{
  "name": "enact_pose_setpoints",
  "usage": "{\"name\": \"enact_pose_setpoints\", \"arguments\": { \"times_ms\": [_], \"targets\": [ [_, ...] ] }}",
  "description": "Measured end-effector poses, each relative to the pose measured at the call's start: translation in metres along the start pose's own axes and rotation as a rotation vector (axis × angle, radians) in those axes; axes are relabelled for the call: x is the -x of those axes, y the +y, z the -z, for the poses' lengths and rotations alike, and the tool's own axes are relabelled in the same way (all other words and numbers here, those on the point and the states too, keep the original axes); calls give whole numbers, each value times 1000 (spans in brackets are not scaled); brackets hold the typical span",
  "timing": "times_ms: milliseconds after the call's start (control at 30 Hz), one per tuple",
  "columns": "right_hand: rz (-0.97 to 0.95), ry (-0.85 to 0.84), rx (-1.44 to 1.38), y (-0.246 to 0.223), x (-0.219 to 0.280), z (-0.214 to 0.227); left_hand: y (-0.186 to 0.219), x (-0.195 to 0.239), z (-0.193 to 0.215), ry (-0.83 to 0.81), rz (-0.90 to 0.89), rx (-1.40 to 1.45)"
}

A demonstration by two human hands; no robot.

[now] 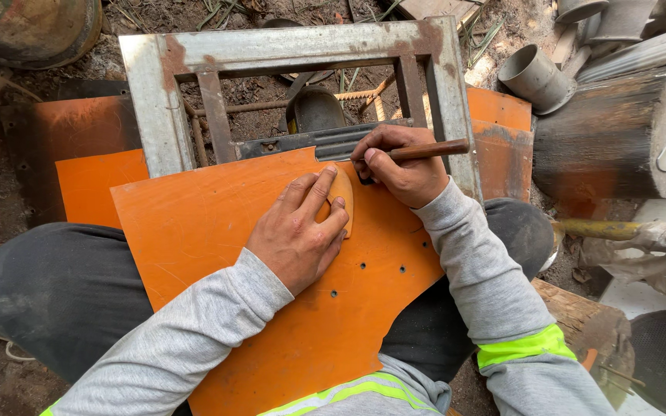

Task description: The person uses a small knife to cut a curved shape out of an orange sheet resting on their lap. They repeatedly trace the outline and remove small pieces of the material.

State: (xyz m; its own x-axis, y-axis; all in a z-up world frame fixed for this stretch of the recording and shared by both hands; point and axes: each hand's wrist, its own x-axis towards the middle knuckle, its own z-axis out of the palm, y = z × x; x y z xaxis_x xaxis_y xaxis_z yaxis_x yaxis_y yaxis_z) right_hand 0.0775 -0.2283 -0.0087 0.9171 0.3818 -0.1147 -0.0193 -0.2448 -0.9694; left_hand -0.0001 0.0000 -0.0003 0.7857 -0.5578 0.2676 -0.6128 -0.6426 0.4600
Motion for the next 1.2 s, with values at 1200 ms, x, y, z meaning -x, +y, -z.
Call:
{"name": "enact_pose_setpoints", "arguments": {
  "times_ms": [1200],
  "targets": [
    [151, 168, 274, -16, 15, -30, 4, 6, -6, 42, 52, 51]
  ]
}}
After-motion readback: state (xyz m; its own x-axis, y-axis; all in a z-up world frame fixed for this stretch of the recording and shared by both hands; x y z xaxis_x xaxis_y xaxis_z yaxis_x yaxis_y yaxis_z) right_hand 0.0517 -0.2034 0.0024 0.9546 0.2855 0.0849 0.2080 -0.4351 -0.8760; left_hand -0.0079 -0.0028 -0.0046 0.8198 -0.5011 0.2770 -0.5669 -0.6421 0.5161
